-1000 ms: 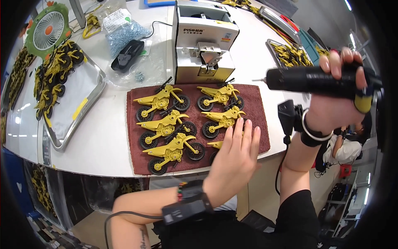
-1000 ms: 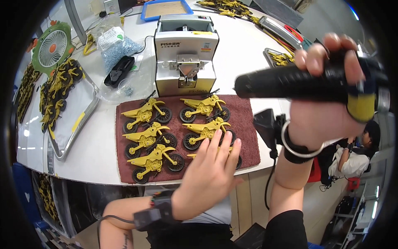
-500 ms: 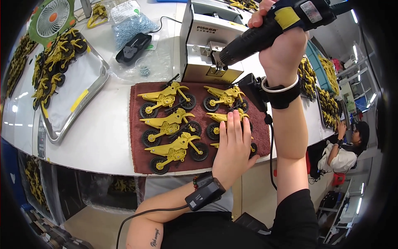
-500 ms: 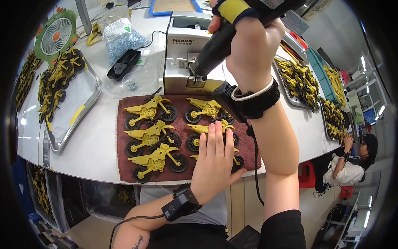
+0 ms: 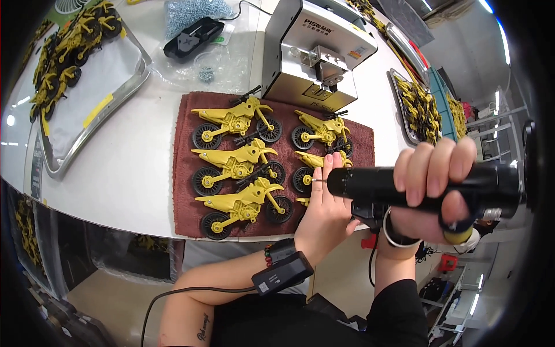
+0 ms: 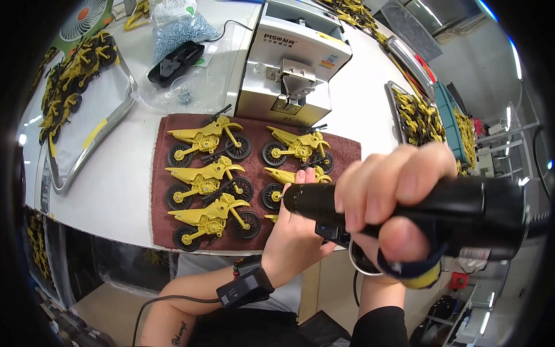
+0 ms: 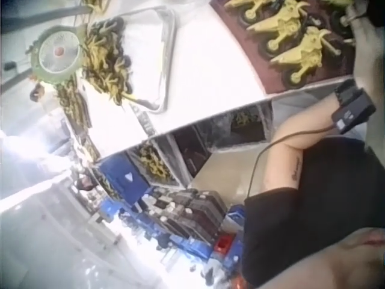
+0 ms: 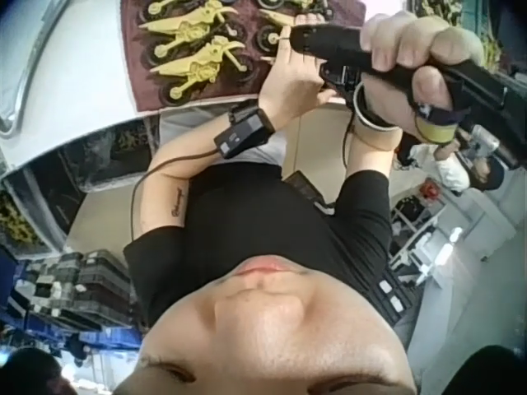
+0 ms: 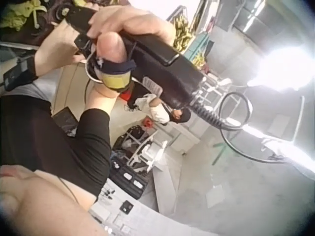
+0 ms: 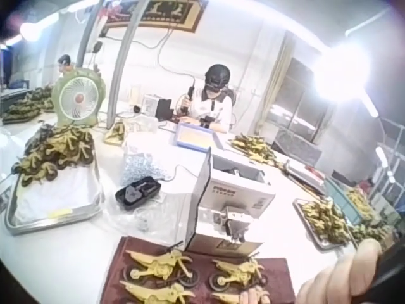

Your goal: Assembling small yellow toy motorcycles using an electric screwdriver.

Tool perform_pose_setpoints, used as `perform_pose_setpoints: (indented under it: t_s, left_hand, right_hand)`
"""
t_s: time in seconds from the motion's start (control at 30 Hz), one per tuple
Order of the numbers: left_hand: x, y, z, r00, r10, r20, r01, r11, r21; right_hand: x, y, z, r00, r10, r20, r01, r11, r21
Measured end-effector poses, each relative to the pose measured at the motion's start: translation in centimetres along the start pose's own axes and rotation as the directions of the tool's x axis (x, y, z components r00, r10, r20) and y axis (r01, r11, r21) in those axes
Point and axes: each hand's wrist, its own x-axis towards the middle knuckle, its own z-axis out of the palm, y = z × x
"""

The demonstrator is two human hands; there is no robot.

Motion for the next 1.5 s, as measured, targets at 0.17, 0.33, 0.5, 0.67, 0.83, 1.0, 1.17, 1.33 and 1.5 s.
perform_pose_setpoints:
  t_s: [0.17,0.33,0.5,0.67,0.83,1.0,1.17,1.33,1.5]
  left_hand:
    - [0.1,0.6,0.3,1.0,-0.022,-0.012,0.021,0.993,-0.12]
    - [0.0,0.7,0.5,0.999,-0.02,-0.044,0.015,0.994,-0.111]
    - [0.2,0.8,0.9,0.999,-0.004,-0.043,-0.002,0.991,-0.134]
    - [0.2,0.7,1.0,0.998,0.015,-0.055,-0.021,0.994,-0.103]
    - [0.1,0.5,0.8,1.0,-0.011,-0.012,0.01,0.999,-0.049]
    - [0.1,0.8,-0.3,1.0,-0.001,0.021,0.002,1.0,-0.006]
    - [0.0,0.6,0.0,1.0,-0.016,-0.018,0.017,0.999,0.046]
    - [0.1,0.6,-0.3,1.0,-0.01,-0.002,0.01,1.0,0.02]
    - [0.1,0.8,-0.2,1.0,-0.01,0.001,0.01,1.0,0.012]
  right_hand:
    - [-0.5,0.9,0.4,0.999,-0.052,-0.017,0.049,0.992,-0.115]
    - [-1.0,1.1,-0.2,0.998,0.053,-0.027,-0.054,0.998,-0.039]
    - [-1.0,1.5,-0.4,0.998,0.059,-0.016,-0.06,0.998,-0.027]
    - [-1.1,1.8,-0.2,0.999,0.045,0.004,-0.044,0.998,-0.041]
    - [-0.1,1.1,-0.6,0.996,0.005,0.085,0.001,0.998,-0.067]
    - [4.5,-1.9,-3.1,0.969,-0.216,0.12,0.21,0.976,0.06]
    - [9.3,1.1,-4.5,0.97,-0.233,0.072,0.231,0.972,0.031]
    - [10.7,2.6,-3.0,0.975,-0.222,-0.032,0.219,0.973,-0.076]
    - [11.1,2.6,-4.3,0.991,-0.134,-0.023,0.13,0.982,-0.138]
